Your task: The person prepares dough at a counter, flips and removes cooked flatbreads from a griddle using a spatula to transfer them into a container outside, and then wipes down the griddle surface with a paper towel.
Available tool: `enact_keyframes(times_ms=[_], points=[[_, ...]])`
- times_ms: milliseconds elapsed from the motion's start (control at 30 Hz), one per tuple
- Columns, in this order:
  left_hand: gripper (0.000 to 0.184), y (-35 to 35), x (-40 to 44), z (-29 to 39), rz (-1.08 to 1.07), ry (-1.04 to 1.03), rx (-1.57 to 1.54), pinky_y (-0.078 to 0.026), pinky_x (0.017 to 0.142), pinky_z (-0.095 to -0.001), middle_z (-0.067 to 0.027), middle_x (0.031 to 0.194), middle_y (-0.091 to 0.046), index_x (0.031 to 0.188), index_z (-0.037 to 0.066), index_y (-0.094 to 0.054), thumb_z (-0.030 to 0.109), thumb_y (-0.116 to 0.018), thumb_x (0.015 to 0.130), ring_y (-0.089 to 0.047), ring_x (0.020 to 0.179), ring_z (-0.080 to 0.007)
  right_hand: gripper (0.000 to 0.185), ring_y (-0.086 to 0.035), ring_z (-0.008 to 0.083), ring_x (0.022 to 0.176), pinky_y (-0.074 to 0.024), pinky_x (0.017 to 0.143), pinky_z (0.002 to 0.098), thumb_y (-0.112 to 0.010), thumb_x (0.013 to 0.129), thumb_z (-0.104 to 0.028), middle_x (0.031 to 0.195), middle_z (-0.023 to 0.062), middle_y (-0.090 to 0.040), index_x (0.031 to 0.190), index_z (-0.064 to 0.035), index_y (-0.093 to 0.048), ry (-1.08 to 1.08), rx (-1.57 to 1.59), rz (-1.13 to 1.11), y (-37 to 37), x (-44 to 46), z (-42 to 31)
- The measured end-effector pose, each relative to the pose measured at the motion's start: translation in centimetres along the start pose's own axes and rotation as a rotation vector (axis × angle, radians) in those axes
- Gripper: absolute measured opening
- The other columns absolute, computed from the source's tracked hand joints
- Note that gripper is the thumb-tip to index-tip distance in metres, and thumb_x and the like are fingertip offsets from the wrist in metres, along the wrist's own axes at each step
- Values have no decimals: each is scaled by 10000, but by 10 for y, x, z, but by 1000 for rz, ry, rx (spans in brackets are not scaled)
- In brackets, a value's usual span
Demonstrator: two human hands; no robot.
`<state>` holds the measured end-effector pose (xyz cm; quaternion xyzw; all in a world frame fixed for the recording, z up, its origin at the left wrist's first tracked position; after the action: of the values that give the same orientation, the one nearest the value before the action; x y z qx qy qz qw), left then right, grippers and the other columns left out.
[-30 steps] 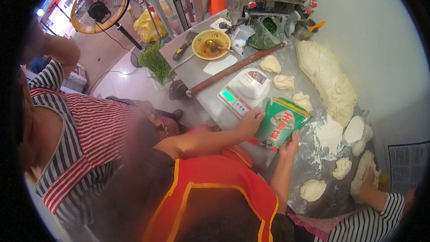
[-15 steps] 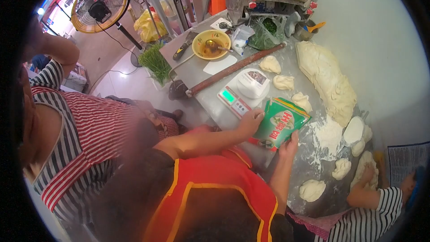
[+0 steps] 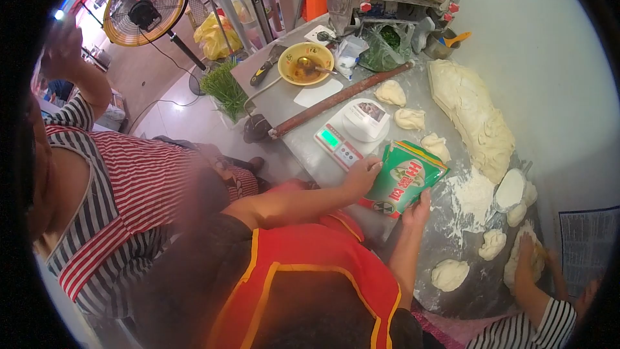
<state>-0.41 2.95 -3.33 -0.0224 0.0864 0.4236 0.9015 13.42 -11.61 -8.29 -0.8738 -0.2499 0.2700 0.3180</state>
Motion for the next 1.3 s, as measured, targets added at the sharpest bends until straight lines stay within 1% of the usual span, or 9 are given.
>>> enact_keyframes(times_ms=[233,433,633,733,833,1033,1133,1300], points=[[211,-1,0,-1,39,-18,38,-435,640,-361,-173,758,-594,879,15,-608,188,-488,854,-578,700,-282,388,-525,224,1068,-410,934,380,-555,875,-207,1185,93,-545,1207,-23,-472,-8,24,-8,3,0,0],[218,1,0,2,20,-7,61,-440,655,-366,-175,779,-601,894,17,-613,195,-495,851,-587,725,-294,374,-528,226,1065,-416,926,380,-542,882,-201,1181,93,-548,1200,-15,-476,-4,17,31,3,0,1],[215,-1,2,-4,28,-3,52,-441,656,-370,-175,781,-603,891,21,-611,197,-494,851,-588,724,-297,368,-527,226,1065,-418,923,380,-540,882,-196,1175,91,-550,1200,-20,-477,-6,-10,11,9,2,1],[214,-2,2,-7,25,34,42,-440,651,-373,-176,776,-599,886,23,-608,199,-492,851,-587,718,-299,371,-524,228,1068,-416,926,382,-535,885,-196,1180,91,-545,1206,-21,-472,1,-5,37,9,2,1],[216,-3,3,-10,42,-21,29,-437,642,-374,-177,768,-596,880,22,-606,202,-491,852,-586,712,-300,375,-520,231,1073,-413,931,387,-529,890,-203,1190,92,-538,1211,-19,-466,2,1,44,8,1,1],[214,-2,2,-7,42,-48,27,-429,625,-378,-180,742,-584,864,19,-601,200,-488,853,-576,685,-301,391,-516,234,1078,-409,937,396,-532,892,-229,1195,93,-533,1214,-19,-462,-10,-13,16,2,-2,-1],[213,-3,2,-7,34,-30,17,-430,622,-375,-180,732,-582,861,18,-602,197,-487,853,-573,677,-301,398,-516,234,1078,-408,939,398,-534,890,-240,1194,94,-535,1214,-19,-462,-16,5,32,0,-3,-1],[215,-2,2,-7,42,-32,29,-434,624,-374,-176,737,-593,860,18,-608,197,-489,852,-586,685,-293,391,-518,232,1077,-410,936,392,-528,893,-233,1192,96,-537,1213,-18,-463,-14,19,-9,10,3,2]])
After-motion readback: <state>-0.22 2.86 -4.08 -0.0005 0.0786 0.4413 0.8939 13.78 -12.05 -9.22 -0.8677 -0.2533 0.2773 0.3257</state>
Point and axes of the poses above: each hand's wrist, its own x-axis towards the middle knuckle, its own y-axis out of the back of the hand, z = x × y, the point moved 1 cm from there along x, towards the middle knuckle
